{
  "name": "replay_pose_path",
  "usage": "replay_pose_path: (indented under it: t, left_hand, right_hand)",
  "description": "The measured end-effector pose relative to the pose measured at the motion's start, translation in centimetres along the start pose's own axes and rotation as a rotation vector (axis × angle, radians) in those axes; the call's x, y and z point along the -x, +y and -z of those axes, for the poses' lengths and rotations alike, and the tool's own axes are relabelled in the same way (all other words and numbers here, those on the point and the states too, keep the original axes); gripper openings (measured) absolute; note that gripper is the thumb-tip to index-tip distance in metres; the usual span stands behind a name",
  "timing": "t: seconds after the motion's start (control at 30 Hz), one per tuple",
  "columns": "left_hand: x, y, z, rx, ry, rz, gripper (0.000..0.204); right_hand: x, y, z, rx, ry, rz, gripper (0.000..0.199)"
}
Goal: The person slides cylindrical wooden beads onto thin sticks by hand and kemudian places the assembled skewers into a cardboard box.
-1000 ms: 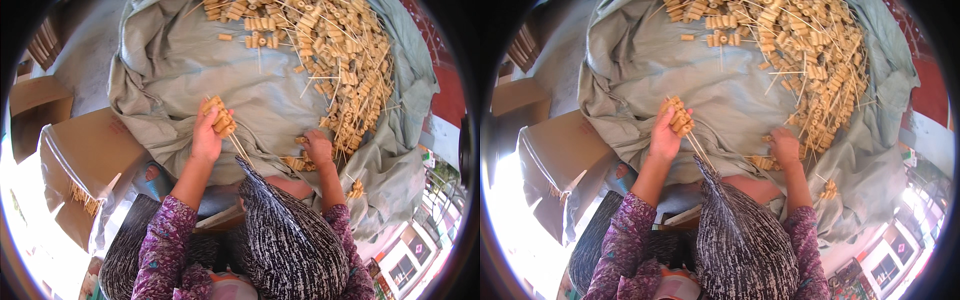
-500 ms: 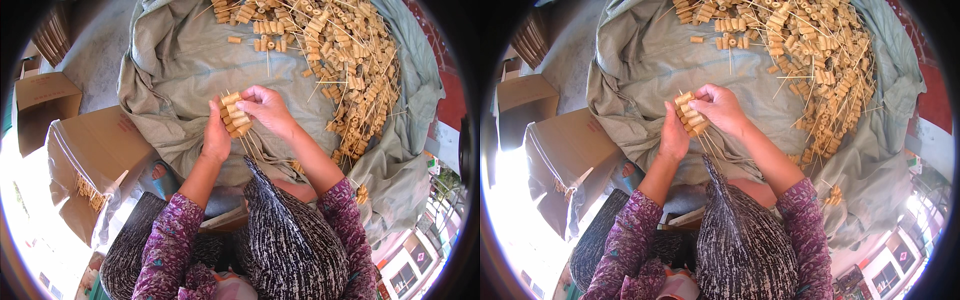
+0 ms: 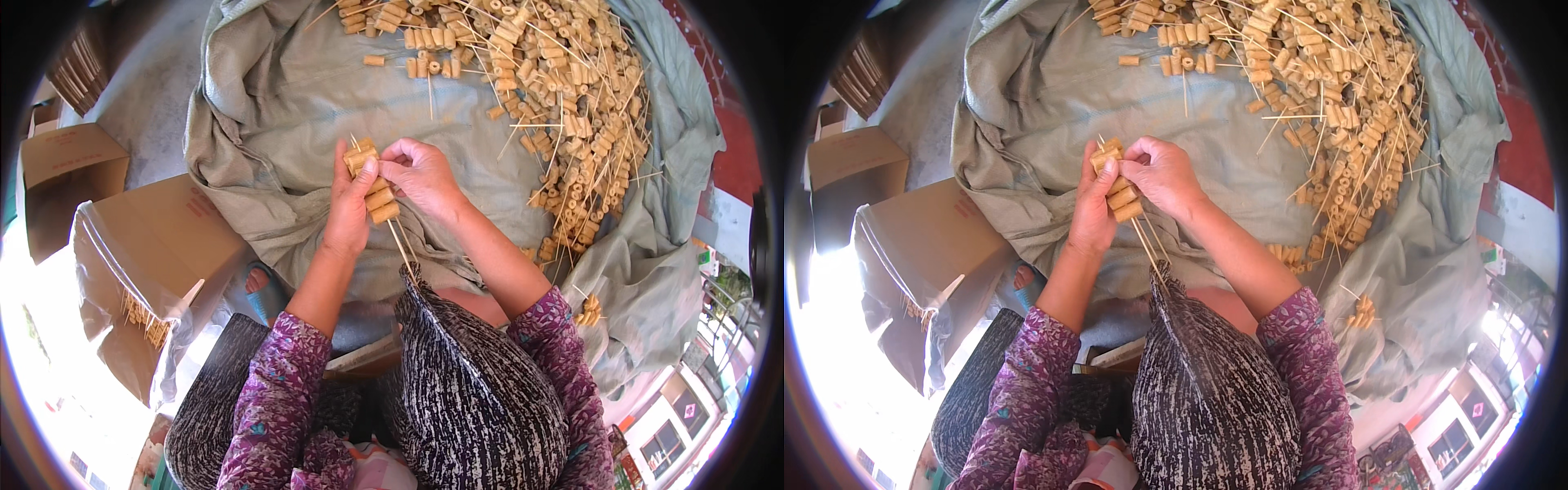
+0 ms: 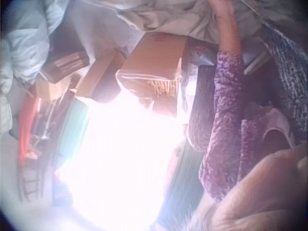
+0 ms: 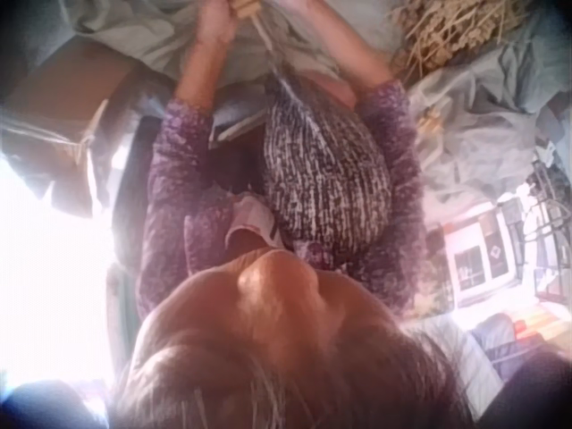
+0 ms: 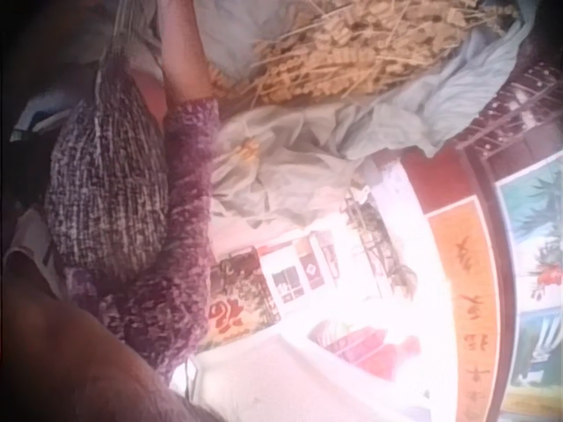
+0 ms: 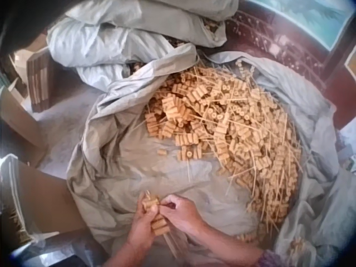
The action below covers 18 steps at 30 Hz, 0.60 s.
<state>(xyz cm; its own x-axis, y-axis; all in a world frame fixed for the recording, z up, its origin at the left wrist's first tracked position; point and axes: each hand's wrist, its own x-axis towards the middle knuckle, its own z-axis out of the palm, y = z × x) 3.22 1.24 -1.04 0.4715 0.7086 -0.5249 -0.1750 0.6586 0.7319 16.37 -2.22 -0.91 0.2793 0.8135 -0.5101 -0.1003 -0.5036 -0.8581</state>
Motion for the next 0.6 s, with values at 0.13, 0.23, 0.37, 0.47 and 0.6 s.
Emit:
replay_pose_path:
  t: [0.13, 0.23, 0.37, 0.47, 0.6]
  left_hand:
    - [0.0, -0.3, 0.4, 0.020, 0.013, 0.042, 0.080]
    - [-0.6, -0.4, 1.8, 0.085, -0.015, 0.043, 0.059]
    - [-1.8, -0.6, 4.5, 0.173, -0.025, 0.022, 0.046]
    - [-2.0, -0.9, 5.1, 0.205, -0.019, 0.010, 0.048]
    - [-1.8, -1.3, 4.3, 0.211, -0.062, 0.050, 0.049]
  right_hand:
    - [1.1, -0.5, 1.9, -0.147, -0.016, -0.082, 0.022]
    - [2.5, 1.6, 6.7, 0.044, 0.078, -0.067, 0.022]
    - [7.3, 7.0, 11.7, 0.929, 0.001, -0.078, 0.014]
    - [11.7, 10.4, 11.5, 1.444, -0.127, -0.015, 0.014]
    - [13.1, 14.9, 12.1, 1.672, -0.157, 0.013, 0.019]
